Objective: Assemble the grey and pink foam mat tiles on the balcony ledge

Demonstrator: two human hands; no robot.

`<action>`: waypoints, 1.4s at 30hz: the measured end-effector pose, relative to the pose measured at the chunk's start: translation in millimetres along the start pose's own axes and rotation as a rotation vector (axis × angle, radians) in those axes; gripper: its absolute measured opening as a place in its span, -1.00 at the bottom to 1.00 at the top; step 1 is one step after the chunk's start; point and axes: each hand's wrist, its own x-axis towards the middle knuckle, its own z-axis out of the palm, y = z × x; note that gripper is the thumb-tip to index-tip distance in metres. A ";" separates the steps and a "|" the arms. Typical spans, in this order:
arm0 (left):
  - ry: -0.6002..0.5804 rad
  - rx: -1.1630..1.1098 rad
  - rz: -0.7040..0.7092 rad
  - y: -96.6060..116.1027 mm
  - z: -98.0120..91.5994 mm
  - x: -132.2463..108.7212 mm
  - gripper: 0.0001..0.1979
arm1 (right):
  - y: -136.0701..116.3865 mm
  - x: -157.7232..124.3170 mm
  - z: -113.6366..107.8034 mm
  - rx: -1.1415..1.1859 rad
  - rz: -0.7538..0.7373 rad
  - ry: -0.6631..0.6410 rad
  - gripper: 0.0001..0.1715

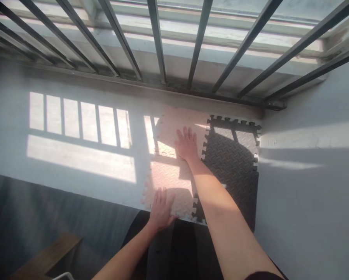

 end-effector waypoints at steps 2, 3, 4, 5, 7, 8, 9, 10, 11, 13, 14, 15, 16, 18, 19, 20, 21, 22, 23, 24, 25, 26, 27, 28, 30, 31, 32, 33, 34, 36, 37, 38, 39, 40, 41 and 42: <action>-0.029 0.018 0.053 -11.9 1.0 6.7 0.14 | 0.6 0.0 5.5 -0.010 0.006 0.026 -0.19; -0.042 0.021 0.087 -18.0 -0.7 10.8 0.14 | 0.6 -0.9 7.2 -0.013 0.003 0.040 -0.20; -0.057 0.019 0.128 -24.0 -3.3 15.2 0.13 | 0.5 -2.0 8.2 -0.015 -0.003 0.049 -0.20; -0.070 0.015 0.170 -29.5 -6.5 19.6 0.12 | 0.3 -3.0 8.6 -0.015 -0.007 0.053 -0.21; -0.092 0.003 0.237 -38.4 -12.8 27.6 0.11 | 0.1 -4.5 8.5 -0.016 -0.006 0.056 -0.21; -0.096 -0.002 0.255 -41.2 -15.4 30.8 0.11 | 0.0 -5.1 8.5 -0.015 -0.004 0.057 -0.21; -0.096 -0.006 0.258 -42.7 -17.4 33.0 0.12 | 0.1 -5.6 8.6 -0.013 -0.002 0.059 -0.21; -0.095 -0.011 0.253 -42.9 -19.0 34.3 0.14 | 0.3 -5.9 9.0 -0.009 -0.004 0.061 -0.20; -0.096 -0.017 0.245 -41.8 -20.3 34.6 0.15 | 0.6 -6.0 9.5 -0.005 -0.008 0.063 -0.20; -0.106 -0.038 0.214 -36.6 -23.6 32.9 0.19 | 1.7 -4.6 10.4 0.001 -0.018 0.060 -0.19; -0.113 -0.056 0.194 -33.0 -26.4 31.8 0.21 | 2.4 -3.0 10.4 0.003 -0.019 0.054 -0.19; -0.120 -0.078 0.176 -29.3 -30.1 31.3 0.23 | 3.2 -0.8 9.7 0.005 -0.016 0.043 -0.19; -0.126 -0.101 0.154 -25.8 -35.1 32.1 0.24 | 4.0 1.5 8.4 0.011 -0.012 0.026 -0.19; -0.117 -0.136 0.106 -21.4 -48.8 40.6 0.19 | 5.3 3.6 3.8 0.037 -0.011 -0.029 -0.18; -0.099 -0.139 0.073 -21.1 -57.2 49.5 0.11 | 5.6 1.4 1.0 0.061 -0.016 -0.057 -0.18; -0.068 -0.130 0.024 -22.3 -66.3 61.6 0.01 | 5.6 -4.3 -1.8 0.088 -0.023 -0.074 -0.17; -0.026 -0.114 -0.037 -25.0 -75.7 76.8 -0.10 | 5.0 -14.0 -4.1 0.114 -0.028 -0.078 -0.17; 0.022 -0.093 -0.101 -28.8 -85.0 94.3 -0.19 | 4.0 -27.8 -5.3 0.133 -0.024 -0.068 -0.17; 0.071 -0.072 -0.165 -33.6 -93.8 113.2 -0.24 | 2.5 -45.4 -5.3 0.142 -0.010 -0.048 -0.17; 0.116 -0.055 -0.216 -38.8 -101.5 132.3 -0.26 | 0.7 -65.8 -3.7 0.137 0.014 -0.028 -0.17; 0.149 -0.039 -0.247 -44.1 -107.9 150.2 -0.26 | -1.2 -87.6 -0.6 0.122 0.051 -0.019 -0.17; 0.169 -0.024 -0.255 -49.1 -112.6 166.0 -0.26 | -2.9 -109.4 3.8 0.105 0.086 -0.023 -0.16; 0.174 -0.012 -0.245 -53.8 -115.5 178.8 -0.27 | -4.0 -129.7 9.3 0.090 0.119 -0.028 -0.16; 0.172 -0.001 -0.226 -58.1 -116.8 188.2 -0.27 | -4.5 -147.4 15.3 0.076 0.155 -0.032 -0.16; 0.161 0.012 -0.185 -65.0 -115.3 197.7 -0.26 | -3.5 -171.9 27.2 0.064 0.228 -0.048 -0.15; 0.162 0.015 -0.171 -67.9 -113.3 198.8 -0.24 | -2.5 -178.7 32.2 0.062 0.257 -0.055 -0.14; 0.170 0.017 -0.163 -70.4 -111.2 198.6 -0.23 | -1.5 -182.4 36.0 0.061 0.280 -0.060 -0.13; 0.180 0.016 -0.157 -72.5 -109.3 197.7 -0.22 | -0.8 -183.6 38.6 0.062 0.292 -0.062 -0.11; 0.189 0.013 -0.150 -74.3 -107.9 196.7 -0.22 | -0.5 -183.1 39.7 0.064 0.298 -0.064 -0.11; 0.196 0.005 -0.142 -76.2 -107.0 195.5 -0.25 | -2.0 -179.6 37.5 0.065 0.314 -0.067 -0.11; 0.193 0.003 -0.139 -76.1 -107.5 195.2 -0.25 | -3.6 -177.6 34.5 0.064 0.325 -0.067 -0.12; 0.185 0.003 -0.131 -75.2 -108.3 195.0 -0.27 | -5.8 -175.7 30.7 0.065 0.326 -0.067 -0.14; 0.170 0.006 -0.115 -73.5 -109.1 194.6 -0.28 | -8.3 -174.1 26.6 0.068 0.311 -0.063 -0.16; 0.151 0.013 -0.094 -71.5 -109.8 194.1 -0.29 | -11.1 -172.7 22.6 0.075 0.279 -0.057 -0.19; 0.130 0.023 -0.072 -69.2 -110.1 193.3 -0.31 | -13.8 -171.7 19.1 0.088 0.234 -0.051 -0.22; 0.110 0.032 -0.052 -67.0 -109.9 192.3 -0.31 | -16.3 -170.8 16.7 0.104 0.187 -0.047 -0.25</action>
